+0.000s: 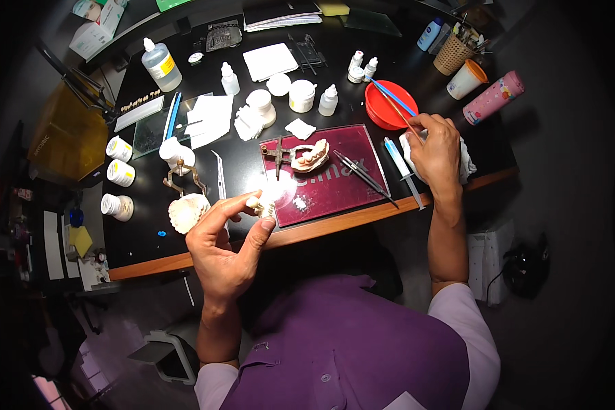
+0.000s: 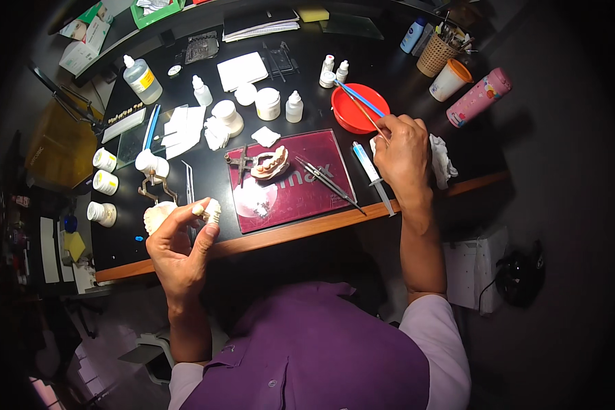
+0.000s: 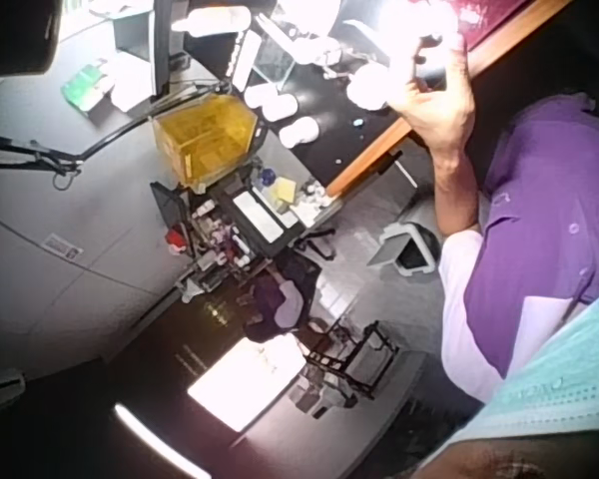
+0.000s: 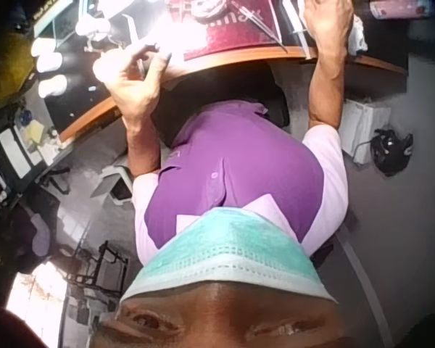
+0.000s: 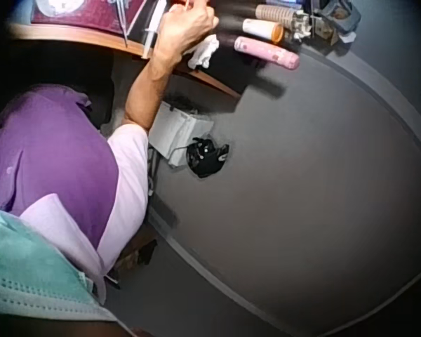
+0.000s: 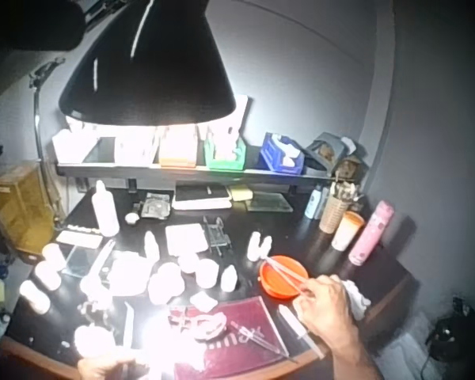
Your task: The person removes a dental piece from a machine with tweezers, brings it to a workbench, and uses a brush to apply a white paste from a glass slab onto the surface of the prosthetic.
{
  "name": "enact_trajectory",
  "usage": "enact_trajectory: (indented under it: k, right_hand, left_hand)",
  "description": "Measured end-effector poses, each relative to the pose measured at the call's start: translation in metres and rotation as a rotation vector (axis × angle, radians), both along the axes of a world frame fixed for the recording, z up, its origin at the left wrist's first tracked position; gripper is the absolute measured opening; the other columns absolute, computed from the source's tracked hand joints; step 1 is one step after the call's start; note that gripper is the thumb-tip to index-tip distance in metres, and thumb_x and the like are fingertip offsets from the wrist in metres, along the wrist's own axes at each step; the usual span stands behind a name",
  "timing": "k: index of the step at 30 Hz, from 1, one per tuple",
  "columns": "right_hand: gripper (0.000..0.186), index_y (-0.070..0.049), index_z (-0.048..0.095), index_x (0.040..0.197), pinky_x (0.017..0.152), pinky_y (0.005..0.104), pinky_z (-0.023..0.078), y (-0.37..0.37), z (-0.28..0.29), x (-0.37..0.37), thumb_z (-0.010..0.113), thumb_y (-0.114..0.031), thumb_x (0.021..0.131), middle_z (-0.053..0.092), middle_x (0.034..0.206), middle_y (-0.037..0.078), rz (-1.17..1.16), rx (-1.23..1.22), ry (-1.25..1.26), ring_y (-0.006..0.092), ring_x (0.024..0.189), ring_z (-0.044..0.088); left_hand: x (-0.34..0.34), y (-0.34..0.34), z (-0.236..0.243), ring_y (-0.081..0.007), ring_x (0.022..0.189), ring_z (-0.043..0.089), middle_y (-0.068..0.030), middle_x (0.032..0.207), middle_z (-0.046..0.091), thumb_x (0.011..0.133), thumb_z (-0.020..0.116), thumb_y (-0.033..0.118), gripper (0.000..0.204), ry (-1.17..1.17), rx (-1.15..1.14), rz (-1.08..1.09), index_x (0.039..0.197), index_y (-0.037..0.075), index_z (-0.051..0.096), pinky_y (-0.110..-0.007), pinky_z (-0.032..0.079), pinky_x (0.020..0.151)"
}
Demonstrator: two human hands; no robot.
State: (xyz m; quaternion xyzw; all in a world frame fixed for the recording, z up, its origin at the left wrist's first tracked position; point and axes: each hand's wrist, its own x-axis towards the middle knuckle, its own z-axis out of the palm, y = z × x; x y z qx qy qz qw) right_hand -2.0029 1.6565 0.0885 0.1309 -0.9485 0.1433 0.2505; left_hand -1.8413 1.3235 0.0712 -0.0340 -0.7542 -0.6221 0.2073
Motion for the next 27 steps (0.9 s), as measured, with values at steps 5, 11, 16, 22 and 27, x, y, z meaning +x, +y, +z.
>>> enact_trajectory:
  k: [5,11,16,22,27]
  right_hand:
    - [0.014,-0.004,0.074,0.09,0.079,0.047,0.052,0.004,0.0,0.001,0.08,-0.001,0.077,0.072,0.084,0.013,-0.015,-0.061,0.079,0.0369,0.085,0.067]
    - [0.011,-0.004,0.078,0.088,0.08,0.0428,0.055,0.015,0.035,0.029,0.076,-0.001,0.078,0.072,0.086,0.013,-0.031,-0.104,0.096,0.0336,0.086,0.069]
    - [0.01,0.0,0.076,0.094,0.076,0.032,0.054,0.032,0.04,0.032,0.077,0.001,0.084,0.073,0.086,0.009,0.017,-0.28,0.048,0.0198,0.08,0.071]
    - [0.012,0.005,0.073,0.105,0.081,0.0223,0.048,0.108,0.017,0.077,0.075,-0.001,0.095,0.071,0.096,0.005,-0.03,-0.835,0.104,0.0092,0.088,0.063]
    - [0.01,0.003,0.073,0.104,0.072,0.0205,0.042,0.14,-0.032,0.099,0.072,-0.003,0.096,0.069,0.092,0.004,-0.154,-1.023,-0.044,0.0067,0.08,0.058]
  left_hand:
    - [-0.001,-0.002,-0.001,-0.013,0.09,0.064,-0.0105,0.102,0.077,0.083,0.087,0.004,0.034,0.011,-0.02,0.001,0.114,-0.002,0.076,-0.028,0.046,0.08]
    - [-0.005,0.0,-0.003,-0.0133,0.088,0.066,-0.0095,0.099,0.077,0.082,0.087,0.005,0.033,-0.001,-0.02,0.005,0.114,-0.002,0.077,-0.028,0.046,0.079]
    - [-0.008,0.003,0.0,-0.0135,0.087,0.07,-0.0108,0.098,0.079,0.083,0.086,0.006,0.031,0.014,-0.027,-0.008,0.111,-0.002,0.078,-0.027,0.048,0.077]
    - [-0.013,0.004,0.001,-0.0126,0.085,0.07,-0.0108,0.096,0.078,0.085,0.086,0.008,0.027,-0.065,0.123,-0.066,0.109,-0.003,0.078,-0.027,0.05,0.079]
    - [-0.018,0.002,0.004,-0.0123,0.087,0.07,-0.0109,0.096,0.078,0.086,0.086,0.008,0.026,-0.058,0.143,-0.089,0.108,-0.004,0.077,-0.027,0.052,0.082]
